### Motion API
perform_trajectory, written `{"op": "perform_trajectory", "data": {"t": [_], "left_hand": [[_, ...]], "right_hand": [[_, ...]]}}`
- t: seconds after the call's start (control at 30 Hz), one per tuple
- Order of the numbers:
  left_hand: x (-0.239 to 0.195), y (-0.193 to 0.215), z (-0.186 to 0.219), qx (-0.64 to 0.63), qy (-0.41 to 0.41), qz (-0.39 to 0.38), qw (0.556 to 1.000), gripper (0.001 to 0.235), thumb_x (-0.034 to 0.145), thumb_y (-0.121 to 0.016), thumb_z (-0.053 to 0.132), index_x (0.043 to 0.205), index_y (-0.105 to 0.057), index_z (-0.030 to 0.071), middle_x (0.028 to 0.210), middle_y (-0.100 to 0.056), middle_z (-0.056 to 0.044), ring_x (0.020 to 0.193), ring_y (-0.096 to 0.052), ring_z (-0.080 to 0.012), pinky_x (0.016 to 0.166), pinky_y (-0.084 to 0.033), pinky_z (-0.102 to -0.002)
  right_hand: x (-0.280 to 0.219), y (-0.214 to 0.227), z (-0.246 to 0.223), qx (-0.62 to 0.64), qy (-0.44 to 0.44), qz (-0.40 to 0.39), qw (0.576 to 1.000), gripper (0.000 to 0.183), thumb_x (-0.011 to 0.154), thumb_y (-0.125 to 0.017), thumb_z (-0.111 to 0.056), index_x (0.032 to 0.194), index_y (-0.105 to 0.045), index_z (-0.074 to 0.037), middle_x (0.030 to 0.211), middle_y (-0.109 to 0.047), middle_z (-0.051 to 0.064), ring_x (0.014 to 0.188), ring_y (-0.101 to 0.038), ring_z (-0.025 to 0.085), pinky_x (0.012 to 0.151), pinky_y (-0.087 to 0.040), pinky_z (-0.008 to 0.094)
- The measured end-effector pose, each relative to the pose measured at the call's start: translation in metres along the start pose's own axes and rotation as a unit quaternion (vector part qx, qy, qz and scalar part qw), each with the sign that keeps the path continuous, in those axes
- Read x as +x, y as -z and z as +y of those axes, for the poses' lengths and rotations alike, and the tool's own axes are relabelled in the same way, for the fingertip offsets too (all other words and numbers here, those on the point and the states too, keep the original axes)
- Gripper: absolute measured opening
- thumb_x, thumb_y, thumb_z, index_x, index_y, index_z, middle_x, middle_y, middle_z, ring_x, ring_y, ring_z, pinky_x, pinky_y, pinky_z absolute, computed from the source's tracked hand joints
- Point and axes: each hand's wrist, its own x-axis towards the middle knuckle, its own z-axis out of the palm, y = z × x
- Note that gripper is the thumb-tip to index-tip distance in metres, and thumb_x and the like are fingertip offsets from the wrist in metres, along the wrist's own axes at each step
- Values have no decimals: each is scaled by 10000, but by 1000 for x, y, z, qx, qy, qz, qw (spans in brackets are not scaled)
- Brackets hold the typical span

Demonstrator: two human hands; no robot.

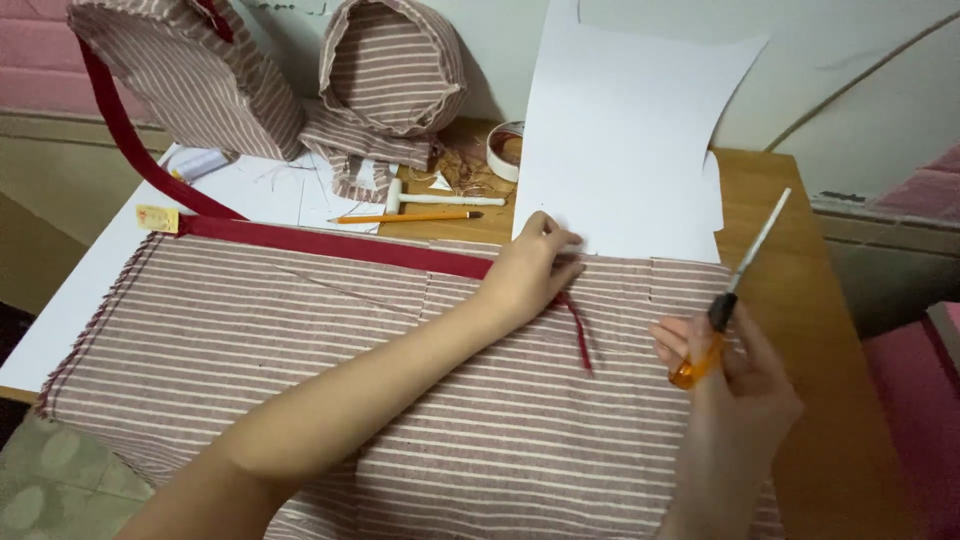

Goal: Cutting striped fabric with scissors while using a red fabric strip as a guide or component.

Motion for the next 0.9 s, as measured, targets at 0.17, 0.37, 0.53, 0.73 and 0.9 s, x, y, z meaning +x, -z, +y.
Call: {"op": "perform_trajectory", "data": {"t": [0.17, 0.37, 0.53, 0.73, 0.9], "left_hand": [[11, 1, 6, 40, 46, -13, 998, 180, 975, -784, 258, 1017, -769, 84, 1158, -646, -124, 796, -723, -277, 803, -613, -402], [9, -1, 3, 3, 51, 31, 998, 109, 960, -801, 244, 996, -773, 145, 1159, -674, -58, 986, -738, -238, 905, -608, -395], [10, 3, 2, -19, 78, 24, 996, 164, 1003, -737, 302, 1045, -767, 147, 1186, -679, -59, 988, -734, -243, 873, -611, -416], [10, 9, 0, -74, 88, 33, 993, 217, 1069, -622, 324, 1071, -706, 124, 1188, -693, -95, 940, -687, -226, 879, -568, -384], [11, 15, 5, -199, 133, 47, 970, 291, 1088, -573, 344, 1084, -674, 71, 1173, -669, -76, 548, -673, -130, 523, -589, -284]], "right_hand": [[5, 3, 1, 3, -9, -48, 999, 520, 1003, -685, -58, 1514, -611, 1, 1141, -784, 292, 932, -834, 325, 865, -696, 315], [5, 6, -1, -12, -15, -48, 999, 552, 1001, -692, -37, 1538, -575, 13, 1127, -809, 242, 923, -839, 292, 868, -700, 318], [6, 7, 5, -16, 20, -64, 998, 556, 1012, -677, -73, 1545, -559, 33, 1125, -806, 235, 922, -831, 279, 881, -696, 332], [9, 6, 13, -25, 46, -57, 997, 484, 1017, -690, -68, 1487, -626, 28, 1118, -799, 238, 918, -832, 296, 850, -696, 316], [8, 4, 10, -31, 38, -63, 997, 514, 1022, -682, -108, 1520, -613, 0, 1065, -809, 227, 923, -837, 294, 855, -693, 321]]}}
